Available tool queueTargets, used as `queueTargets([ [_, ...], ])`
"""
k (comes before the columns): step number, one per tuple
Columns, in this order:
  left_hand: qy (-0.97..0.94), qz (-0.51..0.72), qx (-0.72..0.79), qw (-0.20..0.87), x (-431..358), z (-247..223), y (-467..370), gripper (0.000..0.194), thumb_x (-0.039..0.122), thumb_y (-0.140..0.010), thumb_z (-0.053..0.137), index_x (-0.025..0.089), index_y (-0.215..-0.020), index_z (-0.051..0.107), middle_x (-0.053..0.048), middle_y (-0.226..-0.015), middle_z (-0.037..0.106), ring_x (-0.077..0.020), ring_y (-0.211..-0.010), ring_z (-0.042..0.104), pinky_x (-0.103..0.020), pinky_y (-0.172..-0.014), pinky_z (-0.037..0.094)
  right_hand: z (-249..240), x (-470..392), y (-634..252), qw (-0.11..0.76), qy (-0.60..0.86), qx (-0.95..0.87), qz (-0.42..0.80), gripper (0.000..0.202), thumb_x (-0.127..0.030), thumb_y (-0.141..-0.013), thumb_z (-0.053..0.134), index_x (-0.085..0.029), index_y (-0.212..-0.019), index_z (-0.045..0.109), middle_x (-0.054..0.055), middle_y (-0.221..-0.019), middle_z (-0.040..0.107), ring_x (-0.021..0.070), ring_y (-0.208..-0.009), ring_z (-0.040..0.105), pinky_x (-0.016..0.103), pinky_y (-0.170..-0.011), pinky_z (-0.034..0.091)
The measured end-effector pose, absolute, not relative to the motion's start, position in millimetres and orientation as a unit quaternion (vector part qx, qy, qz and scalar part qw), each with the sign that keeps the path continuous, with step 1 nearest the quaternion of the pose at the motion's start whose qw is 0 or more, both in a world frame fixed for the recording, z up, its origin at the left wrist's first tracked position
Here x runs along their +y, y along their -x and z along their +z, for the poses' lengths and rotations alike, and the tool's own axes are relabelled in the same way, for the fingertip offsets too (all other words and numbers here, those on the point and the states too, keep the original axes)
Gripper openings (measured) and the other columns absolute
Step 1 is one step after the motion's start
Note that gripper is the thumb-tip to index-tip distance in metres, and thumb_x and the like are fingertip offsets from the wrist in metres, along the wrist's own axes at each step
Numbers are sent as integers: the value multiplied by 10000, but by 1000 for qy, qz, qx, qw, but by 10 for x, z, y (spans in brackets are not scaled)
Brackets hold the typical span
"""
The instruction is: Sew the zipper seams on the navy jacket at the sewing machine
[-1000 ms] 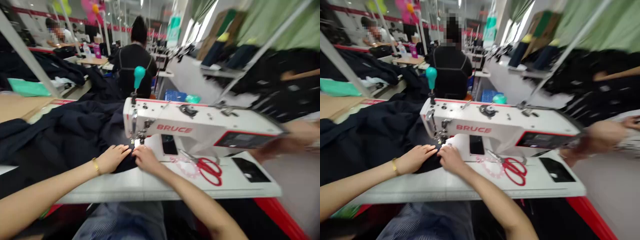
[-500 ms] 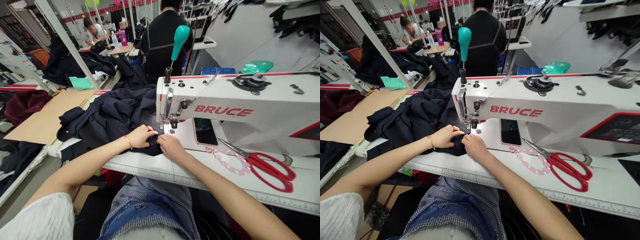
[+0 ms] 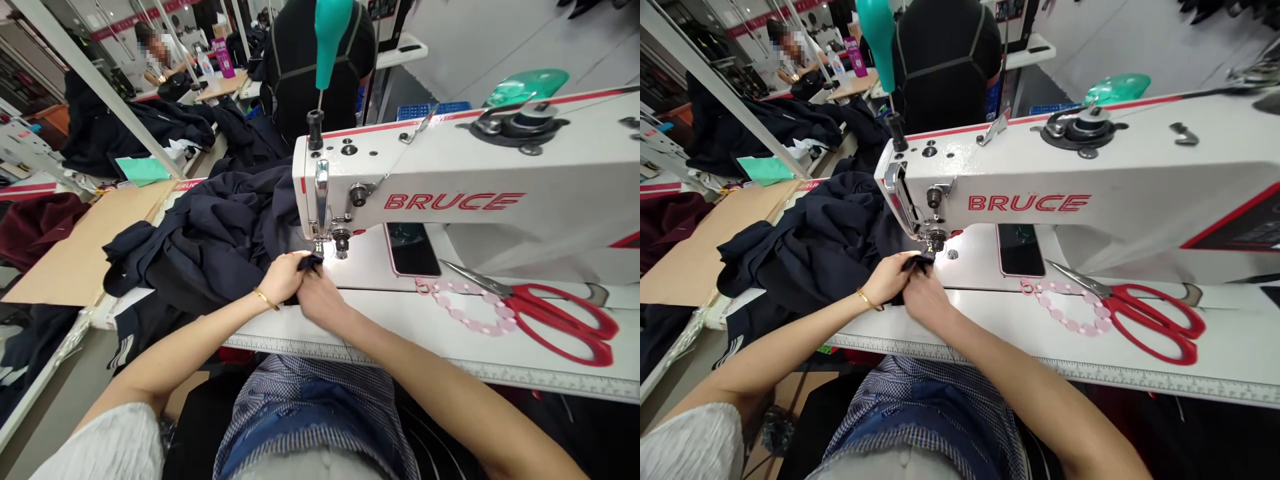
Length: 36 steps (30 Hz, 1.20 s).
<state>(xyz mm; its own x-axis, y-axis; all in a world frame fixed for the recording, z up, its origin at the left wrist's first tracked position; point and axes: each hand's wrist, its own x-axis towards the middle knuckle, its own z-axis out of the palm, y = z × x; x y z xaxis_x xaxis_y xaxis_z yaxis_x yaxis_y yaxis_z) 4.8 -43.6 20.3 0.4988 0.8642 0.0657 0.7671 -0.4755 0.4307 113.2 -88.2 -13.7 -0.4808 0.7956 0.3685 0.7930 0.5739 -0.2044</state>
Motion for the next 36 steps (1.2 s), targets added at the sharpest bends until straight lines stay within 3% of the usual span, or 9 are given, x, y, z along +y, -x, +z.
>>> queueTargets([
  [3, -789, 230, 507, 261, -364, 104, 112, 307, 183, -850, 371, 129, -1094, 549, -70, -1112, 595, -157, -1035, 545, -323, -951, 408, -124, -1030, -1346, 196, 484, -853, 4, 360, -125, -831, 391, -80, -1179, 471, 151, -1205, 483, 261, -1126, 397, 398, -923, 312],
  [6, -816, 234, 447, 283, -314, 107, 216, 354, 99, -791, 382, 154, -1098, 549, -53, -1143, 576, -142, -1068, 517, -332, -975, 384, -95, -1034, -1544, 174, 449, -876, 10, 280, -157, -847, 389, -117, -1084, 532, 116, -1094, 543, 224, -992, 472, 354, -828, 350],
  [9, -900, 119, 354, 223, -304, 171, 250, 505, 7, -664, 405, 187, -1117, 539, -47, -1236, 505, -181, -1173, 416, -421, -1009, 321, -87, -907, -1644, 168, 370, -914, 5, 198, -208, -849, 401, -142, -891, 582, 78, -892, 574, 188, -812, 501, 315, -707, 357],
  [13, -962, -22, 256, 88, -257, 262, 235, 531, 60, -629, 504, 162, -1151, 507, -95, -1276, 459, -282, -1235, 309, -569, -1013, 183, -124, -771, -1681, 191, 302, -934, -24, 211, -214, -844, 396, -151, -735, 565, 48, -762, 546, 162, -705, 476, 293, -634, 333],
  [16, -983, -39, 172, 51, -229, 266, 199, 475, 133, -688, 525, 134, -1162, 491, -126, -1268, 457, -280, -1196, 361, -517, -1007, 244, -155, -777, -1698, 218, 301, -927, -43, 201, -161, -831, 409, -154, -695, 557, 40, -725, 539, 152, -691, 469, 289, -630, 323],
  [20, -981, 13, 183, 55, -343, 159, 183, 443, 69, -721, 439, 108, -1161, 475, -138, -1218, 492, -228, -1141, 425, -408, -966, 366, -171, -854, -1728, 220, 306, -925, -49, 194, -105, -815, 419, -163, -681, 547, 29, -692, 516, 147, -685, 459, 287, -633, 324],
  [27, -969, 75, 224, 73, -439, -10, 189, 504, 26, -685, 415, 100, -1184, 433, -131, -1252, 457, -207, -1191, 374, -391, -1001, 365, -147, -849, -1740, 211, 329, -919, -40, 205, -102, -822, 412, -159, -675, 543, 32, -701, 516, 148, -697, 444, 288, -623, 310],
  [31, -969, 100, 217, 65, -333, 5, 186, 427, 71, -722, 436, 91, -1147, 477, -120, -1211, 486, -214, -1132, 419, -375, -986, 384, -118, -818, -1761, 200, 355, -913, -22, 216, -141, -829, 403, -156, -677, 556, 43, -695, 521, 151, -684, 436, 289, -603, 286],
  [36, -980, 88, 175, 45, -278, 95, 215, 311, 131, -822, 380, 101, -1093, 529, -112, -1146, 534, -190, -1050, 471, -330, -927, 433, -148, -821, -1788, 226, 348, -909, -34, 197, -161, -799, 424, -172, -642, 543, -4, -550, 454, 128, -522, 338, 293, -545, 221],
])
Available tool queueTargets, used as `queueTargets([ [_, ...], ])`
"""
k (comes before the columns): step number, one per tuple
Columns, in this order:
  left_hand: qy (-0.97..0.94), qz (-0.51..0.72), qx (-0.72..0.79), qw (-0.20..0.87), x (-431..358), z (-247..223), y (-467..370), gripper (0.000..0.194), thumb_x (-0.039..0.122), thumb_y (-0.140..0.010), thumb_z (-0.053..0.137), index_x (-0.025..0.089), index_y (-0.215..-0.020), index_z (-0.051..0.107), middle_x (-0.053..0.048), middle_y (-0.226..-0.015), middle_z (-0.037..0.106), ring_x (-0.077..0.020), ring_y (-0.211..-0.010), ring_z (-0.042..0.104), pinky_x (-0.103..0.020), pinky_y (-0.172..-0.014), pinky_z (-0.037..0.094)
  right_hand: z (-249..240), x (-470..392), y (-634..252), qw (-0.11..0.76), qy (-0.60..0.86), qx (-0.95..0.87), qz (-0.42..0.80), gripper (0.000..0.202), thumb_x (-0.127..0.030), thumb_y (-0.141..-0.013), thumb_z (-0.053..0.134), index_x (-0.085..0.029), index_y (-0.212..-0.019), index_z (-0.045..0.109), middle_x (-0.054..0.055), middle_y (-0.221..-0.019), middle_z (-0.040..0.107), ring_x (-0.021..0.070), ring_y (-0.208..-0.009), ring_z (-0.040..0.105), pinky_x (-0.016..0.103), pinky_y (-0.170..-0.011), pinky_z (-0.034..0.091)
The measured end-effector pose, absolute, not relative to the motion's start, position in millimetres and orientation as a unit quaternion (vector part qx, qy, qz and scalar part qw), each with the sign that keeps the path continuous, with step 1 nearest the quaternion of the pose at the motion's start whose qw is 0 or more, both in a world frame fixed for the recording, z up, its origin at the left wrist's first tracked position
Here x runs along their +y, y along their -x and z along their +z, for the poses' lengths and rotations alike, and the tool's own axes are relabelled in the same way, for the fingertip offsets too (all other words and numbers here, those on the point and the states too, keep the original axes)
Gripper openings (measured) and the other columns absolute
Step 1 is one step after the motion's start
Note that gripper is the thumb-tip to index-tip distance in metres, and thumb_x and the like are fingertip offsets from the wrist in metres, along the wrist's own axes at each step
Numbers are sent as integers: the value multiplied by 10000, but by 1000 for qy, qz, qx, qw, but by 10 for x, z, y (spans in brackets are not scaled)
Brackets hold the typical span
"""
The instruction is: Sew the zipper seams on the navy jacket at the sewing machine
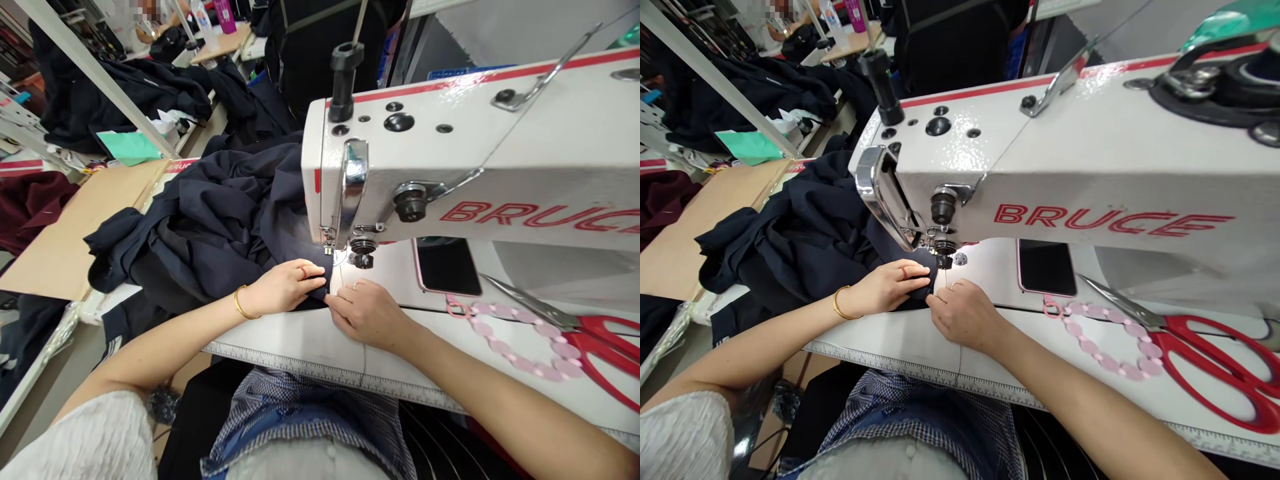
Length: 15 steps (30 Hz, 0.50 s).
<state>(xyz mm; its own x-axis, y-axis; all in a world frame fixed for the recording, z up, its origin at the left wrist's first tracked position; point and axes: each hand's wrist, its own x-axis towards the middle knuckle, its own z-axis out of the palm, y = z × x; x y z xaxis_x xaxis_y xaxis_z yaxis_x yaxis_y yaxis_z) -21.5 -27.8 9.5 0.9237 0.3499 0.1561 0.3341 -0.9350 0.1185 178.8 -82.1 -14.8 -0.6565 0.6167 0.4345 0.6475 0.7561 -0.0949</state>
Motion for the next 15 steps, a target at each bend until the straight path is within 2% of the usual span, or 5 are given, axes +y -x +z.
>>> queueTargets([
  [6, -975, 86, 203, -9, -409, 79, 107, 263, 83, -834, 347, 71, -988, 561, -105, -992, 582, -182, -917, 526, -320, -853, 462, -174, -809, -1791, 236, 344, -908, -32, 227, -169, -793, 428, -168, -580, 507, -14, -516, 450, 116, -491, 320, 286, -548, 206],
  [12, -964, 139, 228, -1, -462, -73, 130, 267, 65, -810, 379, 91, -1030, 528, -91, -1017, 557, -175, -965, 496, -323, -877, 459, -150, -802, -1780, 242, 347, -906, -16, 251, -189, -809, 411, -166, -590, 532, -16, -501, 465, 108, -474, 323, 281, -543, 206],
  [15, -965, 150, 215, -9, -408, -111, 142, 292, 64, -788, 409, 96, -1059, 512, -94, -1031, 552, -179, -983, 491, -329, -883, 462, -100, -753, -1782, 241, 362, -901, 18, 308, -241, -849, 393, -160, -601, 558, -6, -511, 498, 106, -487, 370, 277, -548, 221],
])
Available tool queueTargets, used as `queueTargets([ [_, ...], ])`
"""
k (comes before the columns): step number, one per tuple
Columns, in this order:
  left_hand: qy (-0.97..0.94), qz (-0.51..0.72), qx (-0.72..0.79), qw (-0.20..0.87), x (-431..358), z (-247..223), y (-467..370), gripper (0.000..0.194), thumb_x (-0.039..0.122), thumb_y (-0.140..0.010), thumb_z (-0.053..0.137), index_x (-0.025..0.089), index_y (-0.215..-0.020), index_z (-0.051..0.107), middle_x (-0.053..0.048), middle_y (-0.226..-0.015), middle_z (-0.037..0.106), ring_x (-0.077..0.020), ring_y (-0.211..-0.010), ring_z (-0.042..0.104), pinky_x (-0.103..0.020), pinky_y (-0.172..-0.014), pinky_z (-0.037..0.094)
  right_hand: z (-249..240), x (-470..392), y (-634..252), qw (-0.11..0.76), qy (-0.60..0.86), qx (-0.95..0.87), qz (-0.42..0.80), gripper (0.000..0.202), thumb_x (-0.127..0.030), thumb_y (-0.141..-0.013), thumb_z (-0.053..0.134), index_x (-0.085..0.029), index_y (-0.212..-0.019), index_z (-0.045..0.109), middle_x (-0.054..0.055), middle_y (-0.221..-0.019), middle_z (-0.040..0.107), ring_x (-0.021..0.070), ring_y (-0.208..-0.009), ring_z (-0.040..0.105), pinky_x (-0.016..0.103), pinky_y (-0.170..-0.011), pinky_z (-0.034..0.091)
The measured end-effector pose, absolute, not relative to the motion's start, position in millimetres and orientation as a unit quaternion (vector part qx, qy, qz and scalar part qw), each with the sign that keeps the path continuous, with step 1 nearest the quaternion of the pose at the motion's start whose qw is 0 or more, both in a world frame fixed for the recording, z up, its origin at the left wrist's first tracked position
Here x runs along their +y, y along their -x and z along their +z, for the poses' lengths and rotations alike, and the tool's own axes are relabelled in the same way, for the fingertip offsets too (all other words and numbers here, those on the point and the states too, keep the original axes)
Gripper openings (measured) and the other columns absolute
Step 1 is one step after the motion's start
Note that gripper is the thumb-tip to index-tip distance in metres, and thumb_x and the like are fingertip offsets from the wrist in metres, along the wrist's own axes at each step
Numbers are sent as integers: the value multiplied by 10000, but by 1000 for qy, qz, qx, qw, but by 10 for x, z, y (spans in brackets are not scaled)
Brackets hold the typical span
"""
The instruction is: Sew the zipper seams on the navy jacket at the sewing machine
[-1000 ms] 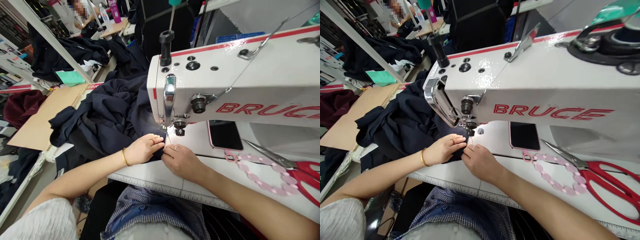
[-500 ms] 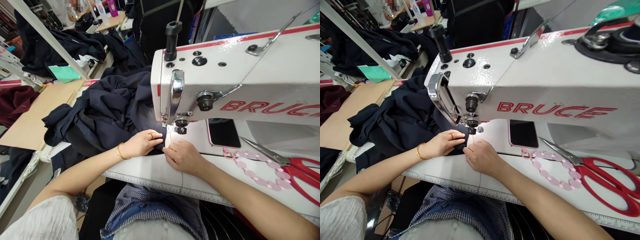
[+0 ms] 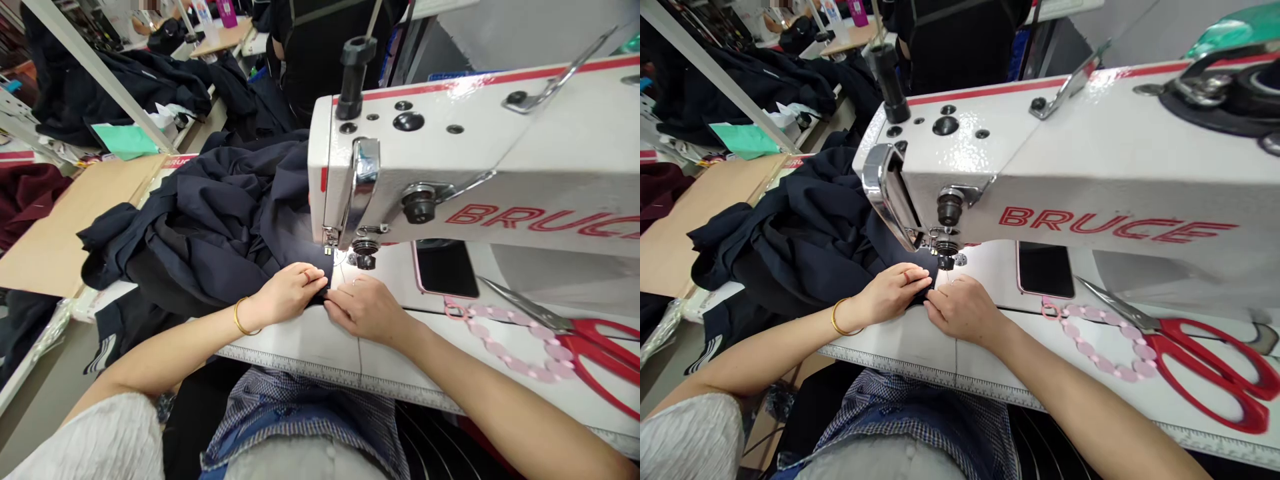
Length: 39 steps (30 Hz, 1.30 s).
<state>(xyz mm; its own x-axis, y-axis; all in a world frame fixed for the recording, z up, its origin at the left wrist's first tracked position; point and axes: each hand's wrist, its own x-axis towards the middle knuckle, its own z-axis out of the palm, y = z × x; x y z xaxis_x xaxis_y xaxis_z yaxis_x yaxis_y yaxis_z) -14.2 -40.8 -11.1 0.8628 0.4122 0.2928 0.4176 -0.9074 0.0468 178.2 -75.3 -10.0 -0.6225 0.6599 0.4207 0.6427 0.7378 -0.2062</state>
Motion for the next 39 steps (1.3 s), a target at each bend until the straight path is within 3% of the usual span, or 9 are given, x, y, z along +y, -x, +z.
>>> queueTargets([
  [6, 960, -170, -221, 16, -330, -83, 97, 271, 63, -799, 377, 105, -1022, 526, -81, -959, 559, -164, -917, 511, -311, -842, 480, -70, -540, -1887, 323, 496, -757, 277, 463, -403, -903, 275, -164, -651, 581, -11, -500, 483, 103, -477, 439, 232, -514, 292],
  [9, 959, -160, -233, 6, -330, -53, 84, 262, 72, -801, 382, 107, -1011, 535, -78, -970, 554, -172, -928, 499, -314, -855, 469, -131, -435, -1953, 376, 535, -683, 327, 470, -469, -870, 314, -160, -606, 551, 11, -522, 505, 126, -513, 488, 241, -528, 335],
  [16, 956, -143, -255, -23, -363, -14, 87, 247, 85, -814, 384, 127, -994, 547, -69, -988, 560, -164, -930, 486, -303, -852, 454, -215, -377, -1954, 387, 572, -647, 325, 479, -520, -833, 330, -182, -523, 469, 39, -544, 530, 147, -522, 492, 258, -512, 358],
  [21, 951, -151, -269, -23, -428, -20, 98, 228, 106, -836, 386, 135, -980, 560, -65, -1002, 576, -158, -872, 496, -289, -789, 467, -215, -388, -1951, 378, 569, -658, 316, 484, -511, -845, 320, -170, -571, 526, 39, -553, 555, 148, -519, 518, 253, -502, 373],
  [28, 936, -177, -291, -88, -414, -15, 141, 278, 381, -851, 472, 155, -961, 593, -46, -1021, 598, -169, -887, 509, -290, -774, 475, -122, -411, -1930, 358, 556, -690, 293, 423, -457, -841, 356, -176, -643, 603, 24, -565, 586, 167, -587, 575, 257, -581, 414],
  [32, 927, -177, -295, -151, -357, -15, 177, 359, 438, -797, 535, 155, -1011, 593, -54, -1060, 591, -169, -933, 514, -287, -822, 462, -78, -437, -1899, 350, 549, -705, 281, 388, -428, -839, 363, -189, -671, 618, 20, -610, 617, 175, -643, 600, 255, -612, 420],
  [35, 920, -178, -297, -183, -349, -5, 192, 386, 433, -784, 555, 153, -1049, 585, -67, -1075, 588, -167, -960, 517, -285, -850, 452, -71, -449, -1897, 345, 545, -714, 271, 386, -421, -847, 356, -191, -692, 623, 22, -646, 633, 177, -671, 606, 255, -623, 420],
  [39, 911, -173, -301, -221, -372, 34, 213, 256, 305, -865, 469, 169, -1046, 590, -53, -1058, 599, -141, -956, 532, -261, -854, 447, -88, -460, -1911, 335, 537, -728, 262, 393, -420, -861, 344, -189, -708, 623, 28, -697, 643, 175, -699, 604, 250, -618, 408],
])
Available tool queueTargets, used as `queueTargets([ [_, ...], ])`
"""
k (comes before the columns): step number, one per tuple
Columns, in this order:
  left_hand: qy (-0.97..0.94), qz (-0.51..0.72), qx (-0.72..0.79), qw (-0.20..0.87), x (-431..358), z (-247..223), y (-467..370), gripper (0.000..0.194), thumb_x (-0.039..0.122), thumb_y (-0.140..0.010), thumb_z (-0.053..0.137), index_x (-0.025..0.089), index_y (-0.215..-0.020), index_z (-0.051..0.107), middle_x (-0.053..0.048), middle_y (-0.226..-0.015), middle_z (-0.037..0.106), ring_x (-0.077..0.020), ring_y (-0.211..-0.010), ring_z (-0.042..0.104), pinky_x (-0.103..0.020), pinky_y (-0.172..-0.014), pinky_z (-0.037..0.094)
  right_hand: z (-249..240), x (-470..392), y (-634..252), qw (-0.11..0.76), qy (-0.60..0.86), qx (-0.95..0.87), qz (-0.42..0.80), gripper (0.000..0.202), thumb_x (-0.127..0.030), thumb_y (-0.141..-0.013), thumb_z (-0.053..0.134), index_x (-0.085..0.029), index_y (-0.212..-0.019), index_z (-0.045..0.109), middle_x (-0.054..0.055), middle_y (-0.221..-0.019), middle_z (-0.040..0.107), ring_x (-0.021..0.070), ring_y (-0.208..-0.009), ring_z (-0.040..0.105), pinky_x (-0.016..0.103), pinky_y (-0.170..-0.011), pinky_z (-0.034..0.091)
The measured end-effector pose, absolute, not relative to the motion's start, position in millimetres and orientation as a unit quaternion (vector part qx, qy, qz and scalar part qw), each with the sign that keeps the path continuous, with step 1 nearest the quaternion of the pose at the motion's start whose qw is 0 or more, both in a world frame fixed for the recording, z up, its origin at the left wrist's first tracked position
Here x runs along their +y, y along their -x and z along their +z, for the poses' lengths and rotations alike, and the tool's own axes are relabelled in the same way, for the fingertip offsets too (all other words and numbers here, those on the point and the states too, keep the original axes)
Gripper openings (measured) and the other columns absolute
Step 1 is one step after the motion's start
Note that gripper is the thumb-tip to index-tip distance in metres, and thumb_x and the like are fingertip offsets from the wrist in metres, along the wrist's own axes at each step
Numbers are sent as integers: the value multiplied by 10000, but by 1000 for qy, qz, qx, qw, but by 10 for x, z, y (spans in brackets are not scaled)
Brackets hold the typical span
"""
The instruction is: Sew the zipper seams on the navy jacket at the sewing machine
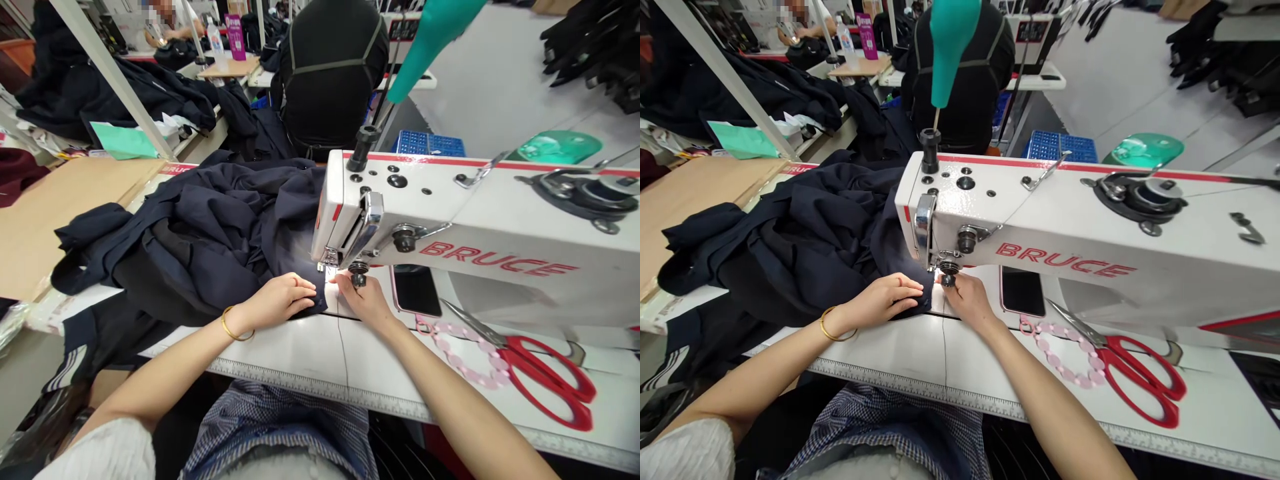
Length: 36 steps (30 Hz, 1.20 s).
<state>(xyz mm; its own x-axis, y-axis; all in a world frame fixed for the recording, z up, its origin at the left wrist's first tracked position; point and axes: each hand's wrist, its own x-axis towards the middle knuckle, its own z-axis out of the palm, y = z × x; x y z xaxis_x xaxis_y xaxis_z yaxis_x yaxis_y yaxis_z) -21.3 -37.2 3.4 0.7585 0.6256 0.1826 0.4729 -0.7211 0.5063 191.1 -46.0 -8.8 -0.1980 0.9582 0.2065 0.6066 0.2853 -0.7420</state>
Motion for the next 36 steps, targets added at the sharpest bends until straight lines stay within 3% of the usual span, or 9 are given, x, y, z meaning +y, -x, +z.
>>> queueTargets([
  [4, -915, 161, 291, 227, -368, 81, 234, 239, 189, -856, 451, 168, -1060, 573, -46, -1060, 594, -129, -965, 531, -241, -866, 436, -99, -500, -1894, 330, 530, -743, 242, 361, -400, -872, 351, -185, -752, 615, 31, -740, 635, 165, -727, 585, 242, -637, 396],
  [7, -928, 130, 286, 201, -335, 125, 203, 346, 74, -806, 422, 166, -1127, 514, -44, -1045, 591, -132, -939, 538, -244, -844, 441, -84, -557, -1840, 322, 527, -758, 211, 298, -352, -882, 360, -191, -810, 600, 15, -733, 621, 147, -699, 563, 233, -635, 382],
  [12, -924, 98, 356, 105, -251, 186, 76, 214, 171, -860, 398, 168, -1039, 515, -30, -819, 585, -154, -767, 565, -259, -688, 463, -64, -637, -1719, 234, 529, -806, 126, 225, -289, -883, 382, -203, -831, 584, 12, -728, 609, 156, -691, 541, 252, -589, 340],
  [15, -912, 87, 399, 23, -189, 184, 41, 197, 147, -845, 388, 155, -1001, 507, -38, -794, 563, -159, -706, 568, -238, -586, 443, -71, -649, -1675, 170, 527, -831, 57, 202, -322, -878, 420, -203, -873, 583, 34, -800, 607, 170, -707, 525, 275, -585, 317],
  [22, -880, 21, 467, -86, -84, 104, 31, 161, 149, -790, 460, 128, -929, 539, -53, -721, 546, -177, -606, 558, -234, -456, 354, -46, -640, -1653, 154, 503, -850, 30, 174, -337, -864, 456, -190, -856, 551, 57, -1079, 571, 196, -896, 515, 297, -724, 347],
  [26, -921, 47, 358, -146, -73, 115, 32, 144, 161, -847, 430, 134, -882, 567, -74, -752, 557, -194, -730, 535, -277, -570, 383, -29, -649, -1645, 149, 512, -845, 50, 157, -322, -859, 458, -193, -865, 548, 69, -1031, 595, 206, -936, 504, 327, -828, 336],
  [29, -956, 95, 219, -172, -73, 119, 53, 184, 168, -881, 396, 136, -938, 568, -59, -815, 584, -177, -771, 508, -318, -703, 382, -36, -661, -1641, 154, 522, -838, 45, 157, -323, -848, 468, -199, -891, 554, 77, -981, 605, 226, -955, 495, 345, -821, 338],
  [36, -963, 65, 242, -98, -39, 44, 54, 200, 204, -883, 411, 164, -832, 600, -11, -644, 555, -142, -628, 493, -292, -580, 330, -66, -675, -1654, 155, 534, -830, 37, 186, -353, -854, 454, -218, -898, 574, 79, -957, 601, 231, -962, 486, 354, -831, 330],
])
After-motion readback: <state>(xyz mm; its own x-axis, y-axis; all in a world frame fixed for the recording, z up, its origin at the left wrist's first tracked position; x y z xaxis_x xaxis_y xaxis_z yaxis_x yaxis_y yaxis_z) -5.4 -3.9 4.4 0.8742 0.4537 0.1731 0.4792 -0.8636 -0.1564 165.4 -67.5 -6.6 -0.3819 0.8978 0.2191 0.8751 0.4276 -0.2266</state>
